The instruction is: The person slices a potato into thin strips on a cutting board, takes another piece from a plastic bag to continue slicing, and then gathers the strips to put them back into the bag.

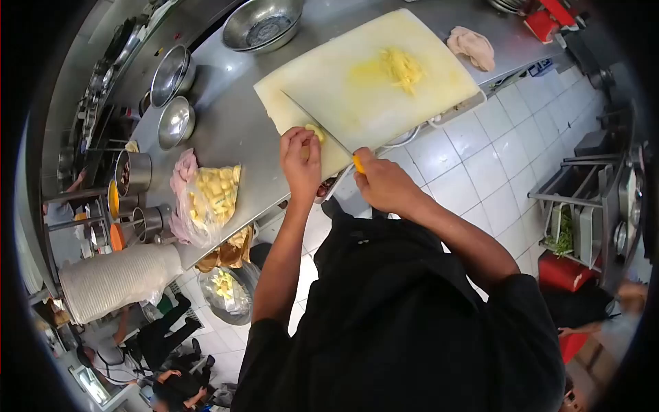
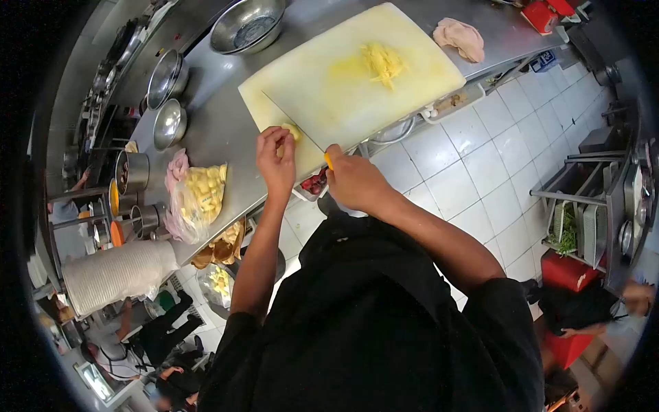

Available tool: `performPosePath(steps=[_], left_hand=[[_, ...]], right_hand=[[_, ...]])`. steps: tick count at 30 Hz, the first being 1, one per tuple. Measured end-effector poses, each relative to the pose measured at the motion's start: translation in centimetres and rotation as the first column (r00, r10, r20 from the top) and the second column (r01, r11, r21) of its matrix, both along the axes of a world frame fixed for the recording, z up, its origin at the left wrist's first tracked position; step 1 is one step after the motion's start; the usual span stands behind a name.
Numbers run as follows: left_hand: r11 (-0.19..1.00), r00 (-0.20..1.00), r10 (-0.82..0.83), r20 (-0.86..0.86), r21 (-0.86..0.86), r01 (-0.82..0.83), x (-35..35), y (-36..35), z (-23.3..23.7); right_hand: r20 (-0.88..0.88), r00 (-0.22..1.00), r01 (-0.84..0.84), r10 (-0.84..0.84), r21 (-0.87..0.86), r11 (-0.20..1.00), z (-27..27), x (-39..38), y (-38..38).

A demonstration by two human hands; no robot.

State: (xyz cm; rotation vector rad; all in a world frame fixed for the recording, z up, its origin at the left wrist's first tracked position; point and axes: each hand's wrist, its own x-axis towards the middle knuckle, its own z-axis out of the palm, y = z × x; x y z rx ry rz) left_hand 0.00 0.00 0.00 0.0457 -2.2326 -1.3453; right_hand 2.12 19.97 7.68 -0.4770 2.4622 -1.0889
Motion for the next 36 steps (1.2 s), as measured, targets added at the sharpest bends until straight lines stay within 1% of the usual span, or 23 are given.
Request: performPosePath(steps=[2, 3, 5, 8, 11, 14, 17, 20, 23, 26, 29, 32, 35, 36], left_hand=[[0.999, 1.000, 0.005, -0.003, 0.036, -0.005, 0.2, -0.4, -0.3], [1.000, 1.000, 0.020, -0.005, 0.013, -0.020, 0.1, -0.8, 0.3], [0.998, 0.998, 0.051, -0.030, 0.046, -0.049, -0.2, -0.4, 0.2], [0.992, 1.000, 0.008, -0.008, 0.129, -0.007, -0.5, 0.3, -0.3], [0.989, 0.999, 0.001, 0.049, 0.151, -0.009, -0.4, -0.1, 0.1], [0.980, 0.999, 0.012, 0.040, 0.197, -0.020, -0.2, 0.4, -0.3], [0.977, 0.997, 0.031, 0.072, 0.208, -0.045, -0.1, 0.8, -0.1], [0.971, 0.996, 0.068, 0.056, 0.224, -0.079, -0.3, 1.1, 0.2], [0.966, 0.991, 0.123, 0.042, 0.225, -0.130, -0.4, 1.2, 0.5], [0.978, 0.996, 0.080, 0.044, 0.192, -0.087, -0.4, 0.9, -0.3], [0.959, 0.997, 0.054, 0.049, 0.275, -0.065, -0.4, 1.1, -0.1], [0.967, 0.997, 0.058, 0.056, 0.246, -0.070, -0.5, 0.9, -0.4], [0.948, 0.998, 0.060, 0.036, 0.311, -0.068, -0.4, 1.3, -0.1], [0.949, 0.998, 0.062, 0.032, 0.307, -0.069, -0.4, 1.3, -0.2]], right_hand=[[-0.023, 1.000, 0.001, -0.001, -0.020, 1.000, -0.4, 0.3, -0.3], [-0.005, 1.000, 0.009, -0.009, -0.054, 0.999, -0.6, 0.1, -0.5], [0.010, 1.000, 0.022, -0.022, -0.043, 0.999, -0.7, -0.1, -0.2], [-0.008, 1.000, 0.017, -0.017, -0.028, 0.999, -0.9, -0.1, 0.3], [0.002, 1.000, 0.011, -0.011, -0.011, 1.000, -0.8, -0.2, 0.0], [0.018, 1.000, -0.012, 0.012, 0.046, 0.999, 0.7, -0.4, 0.0], [0.022, 0.999, -0.028, 0.026, 0.069, 0.997, 1.1, -0.5, -0.1], [-0.044, 0.999, -0.001, 0.002, 0.031, 1.000, -0.5, -0.4, -0.1], [-0.024, 1.000, -0.004, 0.005, 0.045, 0.999, -0.1, -0.4, 0.3], [-0.060, 0.998, -0.008, 0.012, 0.064, 0.998, 0.0, -0.1, 0.5], [-0.048, 0.999, 0.000, 0.004, 0.074, 0.997, 0.9, 0.0, 0.5], [-0.045, 0.999, -0.006, 0.009, 0.069, 0.998, 1.4, 0.0, 0.4], [-0.060, 0.998, -0.009, 0.013, 0.066, 0.998, 1.8, 0.1, 0.2], [-0.053, 0.999, -0.011, 0.015, 0.074, 0.997, 1.8, 0.1, 0.1]])
